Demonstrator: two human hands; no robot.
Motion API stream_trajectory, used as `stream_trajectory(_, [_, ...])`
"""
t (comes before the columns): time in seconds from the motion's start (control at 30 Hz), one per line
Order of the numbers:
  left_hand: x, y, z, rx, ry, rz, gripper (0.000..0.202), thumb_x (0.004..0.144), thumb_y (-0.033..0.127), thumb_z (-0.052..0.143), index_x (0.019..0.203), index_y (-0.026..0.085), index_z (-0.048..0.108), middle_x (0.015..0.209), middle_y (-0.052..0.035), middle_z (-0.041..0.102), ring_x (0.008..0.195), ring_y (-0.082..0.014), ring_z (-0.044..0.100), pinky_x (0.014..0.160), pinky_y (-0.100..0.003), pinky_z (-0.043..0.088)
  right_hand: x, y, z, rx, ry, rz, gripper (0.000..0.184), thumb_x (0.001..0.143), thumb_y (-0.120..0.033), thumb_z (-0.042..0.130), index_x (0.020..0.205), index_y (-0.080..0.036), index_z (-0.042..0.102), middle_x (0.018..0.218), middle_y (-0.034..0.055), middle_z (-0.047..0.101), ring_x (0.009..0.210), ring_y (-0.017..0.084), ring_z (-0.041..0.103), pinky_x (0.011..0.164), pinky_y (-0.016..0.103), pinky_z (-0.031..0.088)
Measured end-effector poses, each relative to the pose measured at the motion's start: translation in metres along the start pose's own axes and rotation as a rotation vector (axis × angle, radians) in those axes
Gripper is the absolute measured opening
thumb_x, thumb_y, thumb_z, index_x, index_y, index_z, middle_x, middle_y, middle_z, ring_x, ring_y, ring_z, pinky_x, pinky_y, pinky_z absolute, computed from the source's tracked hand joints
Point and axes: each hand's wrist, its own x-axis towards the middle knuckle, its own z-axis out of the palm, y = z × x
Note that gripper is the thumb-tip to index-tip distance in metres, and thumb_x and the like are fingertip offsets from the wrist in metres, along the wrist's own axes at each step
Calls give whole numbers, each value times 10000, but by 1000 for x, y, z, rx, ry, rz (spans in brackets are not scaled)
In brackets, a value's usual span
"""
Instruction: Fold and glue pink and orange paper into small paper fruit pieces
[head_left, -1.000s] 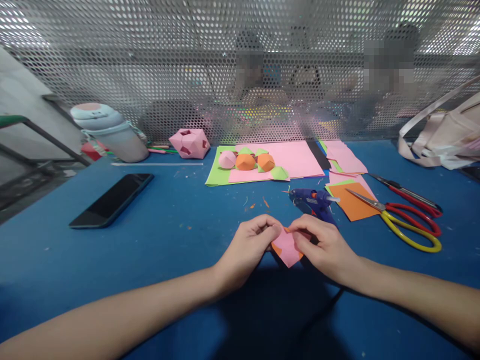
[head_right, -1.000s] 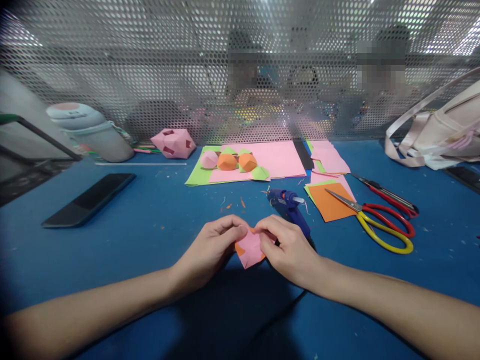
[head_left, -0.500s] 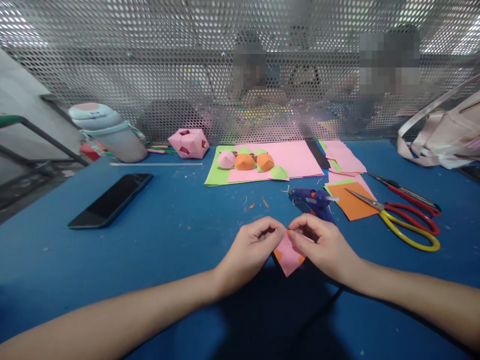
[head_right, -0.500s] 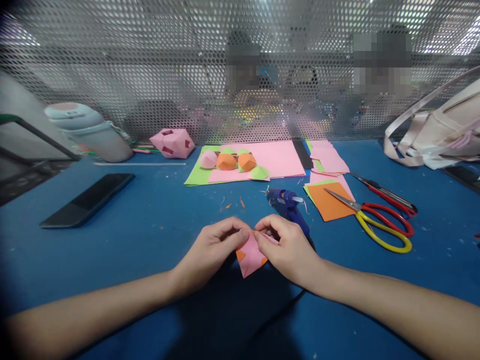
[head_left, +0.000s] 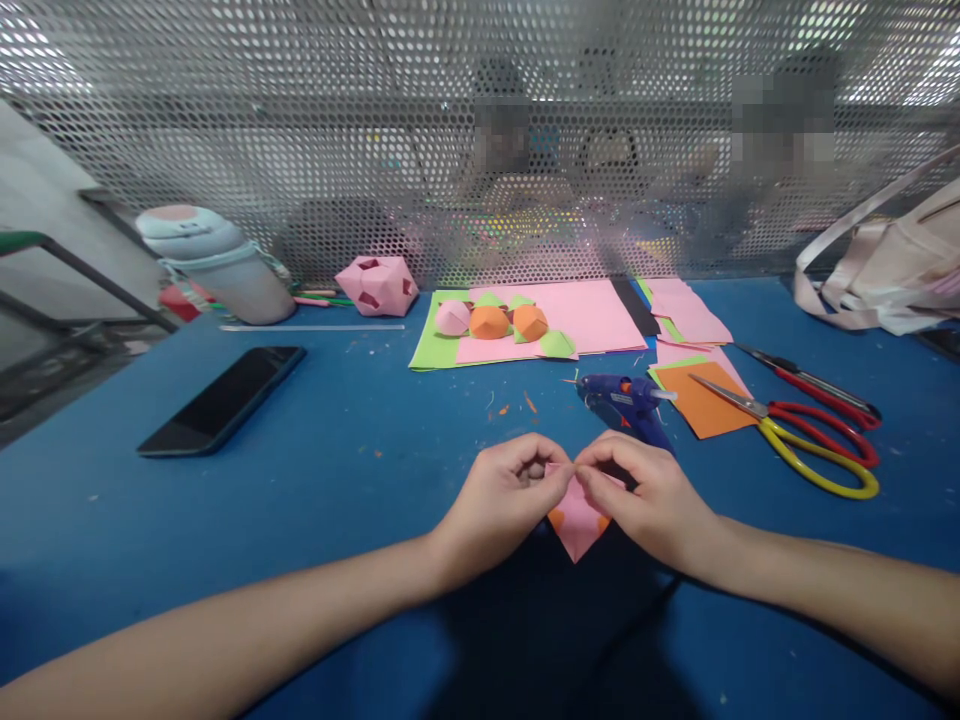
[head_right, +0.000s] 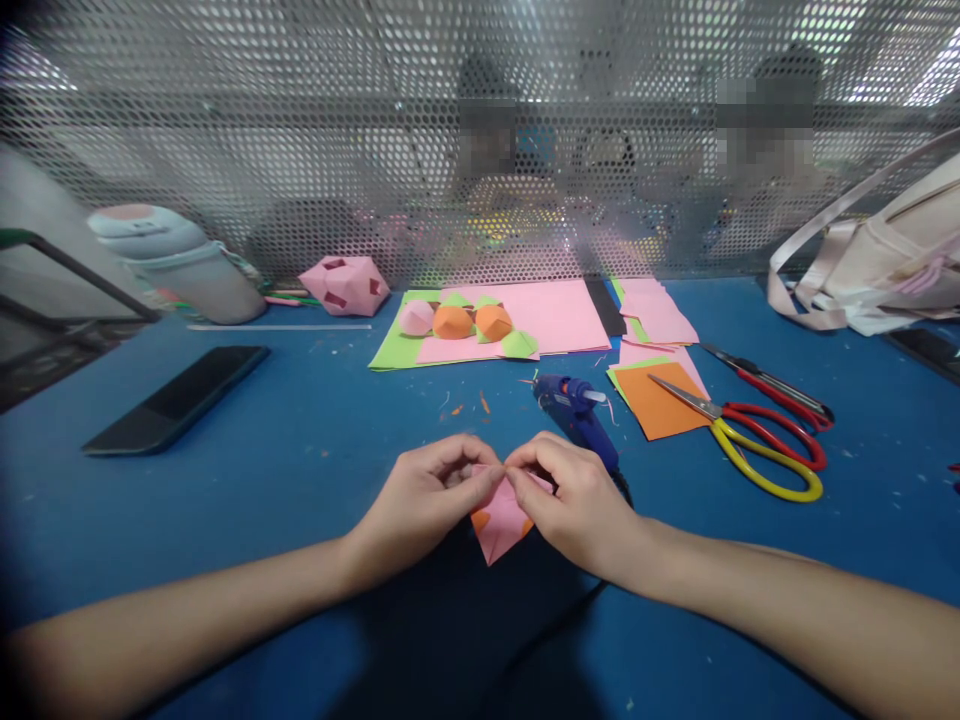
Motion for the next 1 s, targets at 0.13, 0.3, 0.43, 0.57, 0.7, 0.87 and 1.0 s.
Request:
stream_trajectory(0.13, [0, -4, -1, 25, 23, 31, 95, 777, 230, 577, 724, 154, 601, 627, 17, 540, 563, -93, 456, 522, -201, 358, 0, -1, 0, 25, -9, 57, 107, 854, -153, 507, 841, -188, 607, 760, -6, 589, 686, 115, 540, 628, 233, 414])
stream_trajectory(0.3, [0, -3, -1, 90, 22, 45, 55, 737, 178, 566, 707, 147, 600, 631, 14, 556, 563, -92, 459, 517, -200, 353, 1, -1, 0, 29, -11, 46, 97, 832, -134, 521, 800, -173, 605, 724, -11, 564, 657, 104, 515, 601, 223, 394])
stream_trajectory(0.43, [-1, 1, -1, 111, -5, 49, 50, 715, 149, 560, 686, 142, 600, 619, 21, 548, 557, -83, 436, 507, -190, 340, 0, 0, 1, 8, -2, 34, 118, 814, -103, 514, 738, -168, 578, 700, -15, 546, 639, 99, 498, 584, 223, 375])
stream_trajectory(0.57, [-1, 2, 0, 101, -8, 45, 64, 722, 152, 554, 686, 137, 604, 603, 27, 536, 550, -78, 427, 501, -183, 339, -1, 0, 1, -3, 4, 27, 126, 808, -99, 510, 709, -169, 545, 676, -23, 524, 615, 94, 475, 564, 224, 358])
stream_trajectory(0.7, [0, 1, 0, 90, -2, 50, 53, 711, 138, 557, 677, 134, 597, 605, 29, 531, 552, -74, 429, 503, -178, 343, 1, 1, 0, 24, -46, 12, 114, 837, -114, 493, 763, -169, 562, 729, -15, 535, 665, 95, 499, 604, 219, 379])
stream_trajectory(0.87, [0, 0, 0, 68, -13, 43, 55, 709, 134, 566, 669, 133, 603, 578, 37, 526, 523, -67, 422, 479, -169, 337, 1, 3, 2, -4, -38, -21, 108, 822, -108, 514, 736, -163, 550, 716, -15, 524, 658, 94, 497, 603, 218, 376])
stream_trajectory(1.0, [1, -1, -1, 21, -27, 43, 101, 732, 136, 544, 703, 133, 640, 624, 16, 591, 573, -83, 500, 538, -179, 396, 1, 4, 3, -25, 8, -36, 122, 798, -82, 515, 708, -162, 536, 700, -16, 527, 648, 95, 497, 603, 220, 378])
